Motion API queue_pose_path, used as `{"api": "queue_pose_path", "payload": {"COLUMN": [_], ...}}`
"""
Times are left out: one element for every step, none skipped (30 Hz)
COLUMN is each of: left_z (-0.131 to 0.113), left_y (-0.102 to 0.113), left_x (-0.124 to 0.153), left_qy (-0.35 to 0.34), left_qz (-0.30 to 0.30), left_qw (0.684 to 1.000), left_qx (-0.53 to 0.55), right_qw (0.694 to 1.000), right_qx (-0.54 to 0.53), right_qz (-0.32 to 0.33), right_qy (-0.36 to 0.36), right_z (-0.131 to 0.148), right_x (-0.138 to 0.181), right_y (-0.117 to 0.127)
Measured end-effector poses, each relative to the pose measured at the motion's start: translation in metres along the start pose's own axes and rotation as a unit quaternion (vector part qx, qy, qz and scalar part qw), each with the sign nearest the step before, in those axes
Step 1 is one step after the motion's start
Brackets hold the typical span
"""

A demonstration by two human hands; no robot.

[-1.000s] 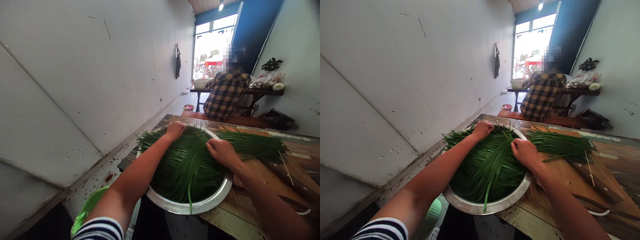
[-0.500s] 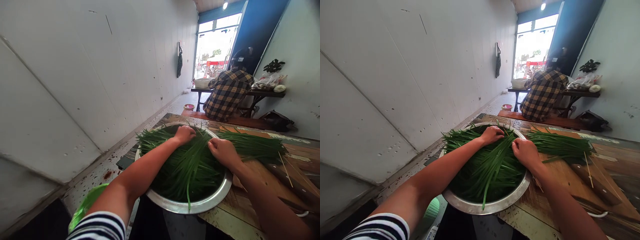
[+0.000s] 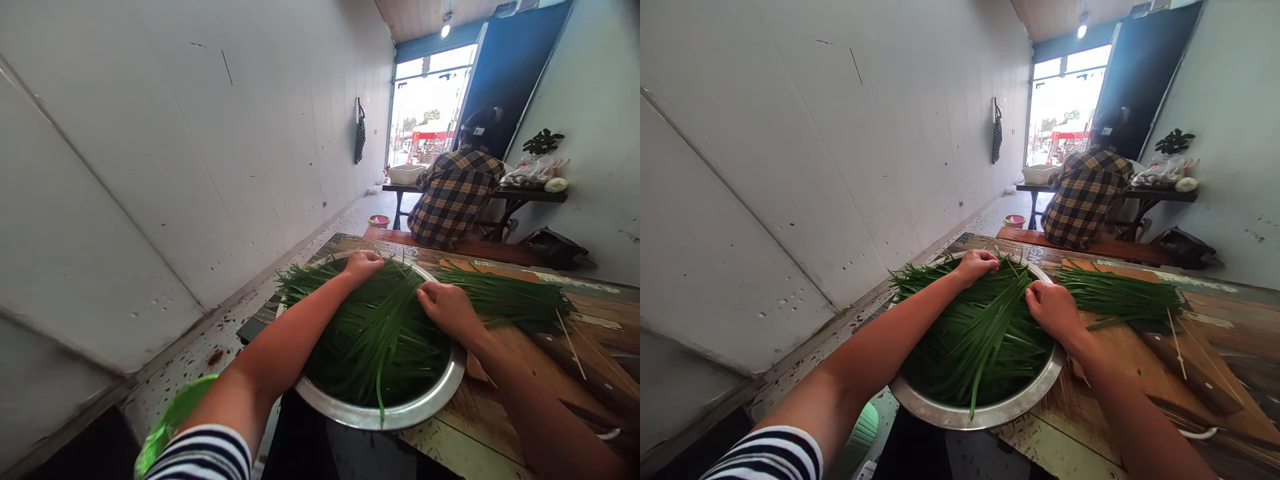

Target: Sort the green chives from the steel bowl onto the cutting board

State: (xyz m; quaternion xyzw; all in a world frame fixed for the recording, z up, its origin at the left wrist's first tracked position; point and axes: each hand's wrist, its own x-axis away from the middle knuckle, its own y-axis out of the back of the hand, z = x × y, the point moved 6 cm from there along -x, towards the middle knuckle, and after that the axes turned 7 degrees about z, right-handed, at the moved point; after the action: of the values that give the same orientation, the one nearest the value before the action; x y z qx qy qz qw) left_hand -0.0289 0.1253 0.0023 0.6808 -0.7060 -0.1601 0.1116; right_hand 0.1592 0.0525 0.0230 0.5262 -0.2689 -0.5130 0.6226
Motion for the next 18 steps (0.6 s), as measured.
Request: {"api": "queue_pose_path", "payload": {"left_z": [0.002,0.004,0.004,0.004,0.003,0.002,0.001,0.0,-0.001,-0.002,-0.002,-0.002,-0.001,-0.001,-0.001,-0.001,-0.001,-0.001], "left_y": [-0.001,-0.003,-0.005,-0.007,-0.009,-0.011,-0.012,-0.014,-0.014,-0.015,-0.015,-0.014,-0.014,-0.013,-0.012,-0.012,-0.011,-0.011], "left_x": [0.0,0.001,0.002,0.003,0.004,0.005,0.005,0.005,0.005,0.005,0.005,0.004,0.004,0.003,0.003,0.003,0.003,0.003], "left_qy": [0.012,0.022,0.03,0.035,0.037,0.036,0.033,0.026,0.018,0.011,0.005,0.002,0.001,0.002,0.003,0.004,0.005,0.004], "left_qz": [0.006,0.014,0.023,0.032,0.041,0.048,0.055,0.06,0.062,0.06,0.057,0.052,0.047,0.041,0.037,0.033,0.031,0.03], "left_qw": [0.999,0.997,0.995,0.993,0.992,0.991,0.991,0.992,0.992,0.993,0.993,0.994,0.994,0.995,0.995,0.995,0.994,0.994], "left_qx": [0.038,0.07,0.094,0.108,0.115,0.116,0.115,0.112,0.108,0.104,0.101,0.097,0.094,0.093,0.094,0.098,0.102,0.108], "right_qw": [1.0,1.0,1.0,1.0,1.0,1.0,1.0,1.0,1.0,1.0,1.0,1.0,1.0,1.0,1.0,1.0,1.0,1.0], "right_qx": [-0.001,-0.003,-0.005,-0.007,-0.008,-0.008,-0.007,-0.007,-0.008,-0.009,-0.011,-0.013,-0.013,-0.013,-0.013,-0.013,-0.014,-0.015], "right_qz": [-0.001,-0.003,-0.003,-0.002,-0.001,0.0,-0.001,-0.002,-0.002,-0.001,0.001,0.002,0.002,0.001,0.0,-0.001,-0.002,-0.003], "right_qy": [0.003,0.006,0.008,0.01,0.012,0.012,0.011,0.01,0.009,0.007,0.006,0.006,0.006,0.008,0.009,0.009,0.009,0.009], "right_z": [0.001,0.002,0.003,0.004,0.005,0.005,0.004,0.004,0.003,0.002,0.002,0.001,0.001,0.001,0.001,0.0,0.0,0.0], "right_x": [0.0,0.001,0.001,0.001,0.001,0.002,0.002,0.002,0.001,0.001,0.001,0.001,0.001,0.001,0.001,0.001,0.001,0.001], "right_y": [0.001,0.002,0.003,0.003,0.003,0.003,0.002,0.002,0.002,0.001,0.001,0.0,0.0,0.0,0.0,0.0,-0.001,-0.001]}}
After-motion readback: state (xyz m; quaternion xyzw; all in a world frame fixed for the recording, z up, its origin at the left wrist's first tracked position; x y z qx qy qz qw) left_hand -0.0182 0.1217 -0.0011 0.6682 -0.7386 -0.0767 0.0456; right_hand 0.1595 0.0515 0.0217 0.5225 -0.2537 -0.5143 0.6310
